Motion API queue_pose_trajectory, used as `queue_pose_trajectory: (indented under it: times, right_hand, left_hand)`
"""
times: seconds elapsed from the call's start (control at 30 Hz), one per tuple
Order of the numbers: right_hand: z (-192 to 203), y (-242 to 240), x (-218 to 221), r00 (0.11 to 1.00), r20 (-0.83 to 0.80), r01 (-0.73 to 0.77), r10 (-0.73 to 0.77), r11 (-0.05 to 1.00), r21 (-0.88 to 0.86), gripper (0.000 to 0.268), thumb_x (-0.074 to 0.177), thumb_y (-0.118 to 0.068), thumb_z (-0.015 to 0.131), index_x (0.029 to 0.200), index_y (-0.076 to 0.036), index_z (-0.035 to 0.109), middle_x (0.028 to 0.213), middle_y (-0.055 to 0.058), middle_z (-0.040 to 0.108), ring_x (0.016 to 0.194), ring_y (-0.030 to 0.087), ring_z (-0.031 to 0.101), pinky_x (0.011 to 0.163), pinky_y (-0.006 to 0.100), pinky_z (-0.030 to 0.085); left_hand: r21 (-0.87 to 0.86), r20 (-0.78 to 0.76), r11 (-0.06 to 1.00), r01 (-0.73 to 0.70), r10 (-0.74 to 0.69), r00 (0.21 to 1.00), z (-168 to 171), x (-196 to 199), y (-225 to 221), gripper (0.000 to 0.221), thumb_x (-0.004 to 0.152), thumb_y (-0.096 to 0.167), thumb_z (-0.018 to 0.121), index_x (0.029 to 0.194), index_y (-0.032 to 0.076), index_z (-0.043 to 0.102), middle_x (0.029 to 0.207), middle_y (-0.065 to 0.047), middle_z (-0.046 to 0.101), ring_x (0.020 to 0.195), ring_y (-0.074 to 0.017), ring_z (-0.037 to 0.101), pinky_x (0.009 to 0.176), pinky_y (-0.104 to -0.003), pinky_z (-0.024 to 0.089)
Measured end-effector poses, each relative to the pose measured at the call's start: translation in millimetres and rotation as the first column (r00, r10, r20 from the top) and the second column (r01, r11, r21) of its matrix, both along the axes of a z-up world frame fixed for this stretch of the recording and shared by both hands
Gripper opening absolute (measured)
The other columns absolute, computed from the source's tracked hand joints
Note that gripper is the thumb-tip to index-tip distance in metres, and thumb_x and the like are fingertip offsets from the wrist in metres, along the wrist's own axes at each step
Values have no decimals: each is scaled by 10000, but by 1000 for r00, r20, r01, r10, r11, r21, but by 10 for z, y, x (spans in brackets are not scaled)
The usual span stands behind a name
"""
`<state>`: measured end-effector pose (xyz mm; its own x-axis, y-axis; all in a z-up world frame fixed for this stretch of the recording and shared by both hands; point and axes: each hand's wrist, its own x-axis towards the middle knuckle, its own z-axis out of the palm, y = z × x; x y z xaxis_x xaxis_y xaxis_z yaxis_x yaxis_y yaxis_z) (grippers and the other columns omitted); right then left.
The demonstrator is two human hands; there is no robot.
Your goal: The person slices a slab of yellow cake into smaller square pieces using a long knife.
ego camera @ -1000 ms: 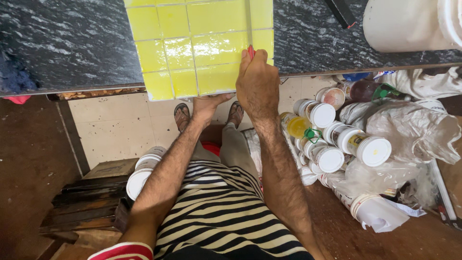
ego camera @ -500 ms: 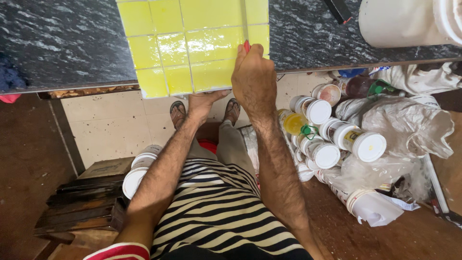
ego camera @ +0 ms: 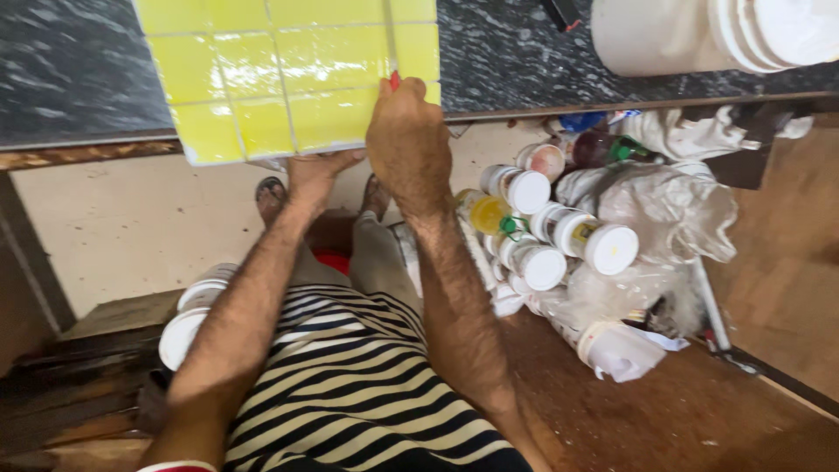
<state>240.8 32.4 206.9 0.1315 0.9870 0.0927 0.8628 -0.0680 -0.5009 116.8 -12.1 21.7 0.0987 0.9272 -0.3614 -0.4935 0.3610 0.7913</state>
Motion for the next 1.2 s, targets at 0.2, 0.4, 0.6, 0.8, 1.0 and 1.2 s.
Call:
queue_pose_trajectory:
  times: [0.2, 0.4, 0.6, 0.8, 1.0, 1.2]
  right_hand:
    - [184, -146, -34, 990, -6, 134, -144, 937, -323, 367, 1045, -311, 506, 970, 43, 568, 781, 305, 702, 785, 487, 722, 682, 559, 573]
    - [351, -365, -35, 980, -4, 168, -201, 828, -535, 416, 1056, -367, 459, 1075, 40, 548, 970, 366, 689, 933, 548, 683, 815, 613, 528]
    - [302, -716, 10, 977, 26, 193, -213, 819, -540, 402, 1035, -368, 501, 1061, 30, 551, 870, 359, 687, 864, 562, 671, 755, 620, 522]
    - [242, -1186, 74, 996, -4, 78, -87, 918, -389, 335, 1065, -289, 547, 981, 32, 503, 672, 284, 661, 630, 485, 697, 533, 528, 541]
    - [349, -1435, 48, 980, -71, 137, -184, 894, -427, 300, 1057, -259, 559, 991, 30, 513, 678, 300, 657, 675, 505, 693, 522, 546, 531]
    - [170, -1279, 44, 978, 2, 183, -209, 855, -486, 343, 1057, -300, 542, 1035, 41, 520, 747, 327, 679, 720, 526, 693, 577, 563, 539]
  left_hand:
    - [-45, 37, 999, 15, -13, 999, 41, -3, -9, 392, 832, -122, 804, 1187, 12, 708, 1179, -89, 743, 1083, -192, 721, 953, -329, 638]
    - [-53, 6, 998, 27, -27, 1000, 9, -7, 24, 345, 844, -113, 822, 1154, -10, 711, 1150, -97, 748, 1062, -188, 732, 945, -324, 642]
    - [-14, 28, 1000, 26, -26, 999, 40, -16, 34, 359, 854, -93, 828, 1175, 11, 705, 1170, -77, 746, 1091, -183, 722, 970, -311, 637]
    - [-11, 25, 1000, 27, -27, 999, 15, -18, 35, 340, 857, -88, 837, 1155, 17, 713, 1138, -76, 755, 1055, -190, 740, 924, -324, 667]
    - [24, 57, 999, 29, -30, 998, -67, -40, 8, 315, 897, -90, 847, 1167, -3, 711, 1115, -88, 754, 1016, -196, 748, 890, -332, 680]
    - [-5, 85, 999, 39, -39, 996, -48, -30, 13, 318, 890, -74, 842, 1165, 17, 709, 1119, -70, 754, 1037, -184, 748, 897, -324, 680]
